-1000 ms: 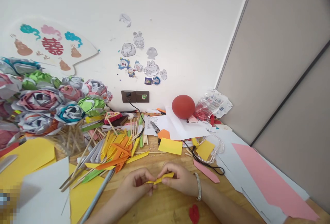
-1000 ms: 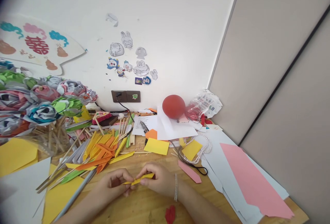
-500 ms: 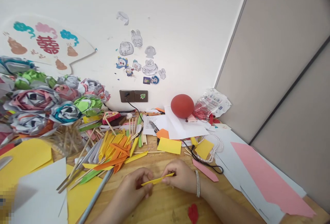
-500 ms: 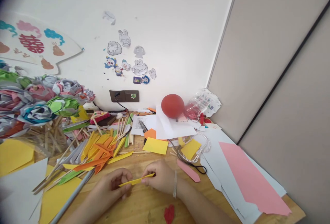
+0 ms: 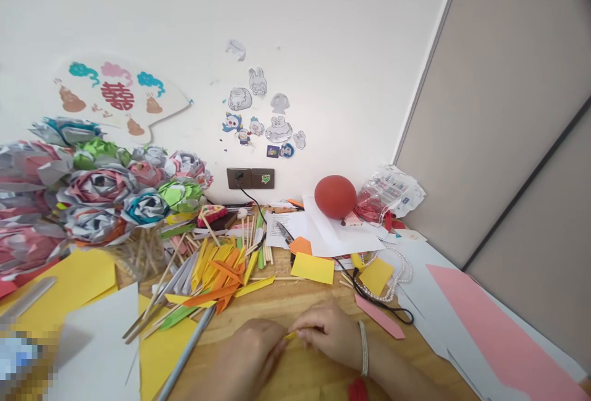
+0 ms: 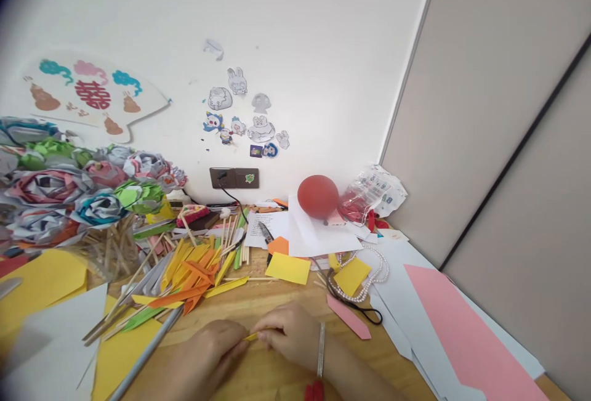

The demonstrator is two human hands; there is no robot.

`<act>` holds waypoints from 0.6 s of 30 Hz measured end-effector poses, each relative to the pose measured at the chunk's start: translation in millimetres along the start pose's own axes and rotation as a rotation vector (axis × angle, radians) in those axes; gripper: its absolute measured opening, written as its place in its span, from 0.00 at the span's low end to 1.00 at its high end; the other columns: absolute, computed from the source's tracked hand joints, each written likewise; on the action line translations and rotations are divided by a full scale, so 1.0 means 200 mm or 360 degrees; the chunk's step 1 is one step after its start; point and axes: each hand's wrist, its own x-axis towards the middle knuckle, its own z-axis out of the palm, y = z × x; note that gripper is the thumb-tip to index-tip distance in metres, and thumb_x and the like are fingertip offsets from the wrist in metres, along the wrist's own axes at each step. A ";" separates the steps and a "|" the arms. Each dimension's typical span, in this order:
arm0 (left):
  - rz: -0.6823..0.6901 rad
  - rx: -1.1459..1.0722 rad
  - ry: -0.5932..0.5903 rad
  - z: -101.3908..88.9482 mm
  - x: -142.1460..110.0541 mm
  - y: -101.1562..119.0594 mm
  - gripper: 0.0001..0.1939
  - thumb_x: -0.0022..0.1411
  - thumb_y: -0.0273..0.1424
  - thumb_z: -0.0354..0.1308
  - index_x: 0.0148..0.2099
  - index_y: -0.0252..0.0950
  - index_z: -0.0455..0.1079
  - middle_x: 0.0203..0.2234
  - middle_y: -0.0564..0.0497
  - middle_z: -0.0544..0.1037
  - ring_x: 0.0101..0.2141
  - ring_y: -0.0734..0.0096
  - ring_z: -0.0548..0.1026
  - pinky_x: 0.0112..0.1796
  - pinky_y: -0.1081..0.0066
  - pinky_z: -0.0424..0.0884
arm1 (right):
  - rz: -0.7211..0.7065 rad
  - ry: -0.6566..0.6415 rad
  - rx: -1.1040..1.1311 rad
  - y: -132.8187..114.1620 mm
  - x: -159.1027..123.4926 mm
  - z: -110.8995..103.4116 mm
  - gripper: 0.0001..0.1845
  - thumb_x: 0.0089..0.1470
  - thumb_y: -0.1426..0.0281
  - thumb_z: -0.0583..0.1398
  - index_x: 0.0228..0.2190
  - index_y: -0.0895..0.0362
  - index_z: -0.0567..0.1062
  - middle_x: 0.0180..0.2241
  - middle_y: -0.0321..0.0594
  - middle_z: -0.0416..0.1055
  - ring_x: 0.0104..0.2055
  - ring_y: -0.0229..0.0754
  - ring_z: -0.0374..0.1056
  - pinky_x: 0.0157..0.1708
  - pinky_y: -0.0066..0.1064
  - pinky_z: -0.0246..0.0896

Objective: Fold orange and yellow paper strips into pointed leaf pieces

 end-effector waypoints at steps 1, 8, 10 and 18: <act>-0.0012 0.0027 -0.0003 0.00 0.00 0.00 0.13 0.61 0.29 0.45 0.30 0.38 0.70 0.27 0.49 0.77 0.29 0.66 0.73 0.32 0.73 0.63 | 0.0012 -0.0039 0.0022 0.00 0.00 0.00 0.14 0.57 0.67 0.53 0.34 0.54 0.79 0.21 0.36 0.73 0.23 0.38 0.66 0.30 0.28 0.62; -0.0115 -0.0216 -0.0105 -0.09 0.00 -0.01 0.16 0.64 0.35 0.43 0.31 0.38 0.69 0.30 0.51 0.78 0.31 0.67 0.74 0.33 0.75 0.64 | 0.0002 -0.0122 0.0238 0.07 -0.01 -0.03 0.23 0.61 0.58 0.46 0.41 0.57 0.75 0.22 0.37 0.70 0.18 0.34 0.62 0.26 0.28 0.63; -0.0124 -0.0231 -0.0066 -0.11 0.00 -0.02 0.17 0.65 0.35 0.41 0.31 0.39 0.69 0.29 0.51 0.78 0.31 0.67 0.74 0.34 0.74 0.64 | 0.0084 -0.0142 0.0374 0.10 -0.01 -0.03 0.29 0.61 0.52 0.43 0.45 0.59 0.72 0.24 0.39 0.70 0.20 0.35 0.64 0.26 0.29 0.63; -0.0168 -0.0085 0.0079 -0.12 0.03 -0.09 0.20 0.65 0.38 0.39 0.24 0.39 0.63 0.21 0.52 0.74 0.25 0.68 0.72 0.29 0.75 0.64 | 0.0089 -0.0022 0.0182 0.06 -0.01 -0.06 0.24 0.63 0.57 0.41 0.48 0.59 0.66 0.30 0.41 0.73 0.26 0.38 0.69 0.32 0.31 0.65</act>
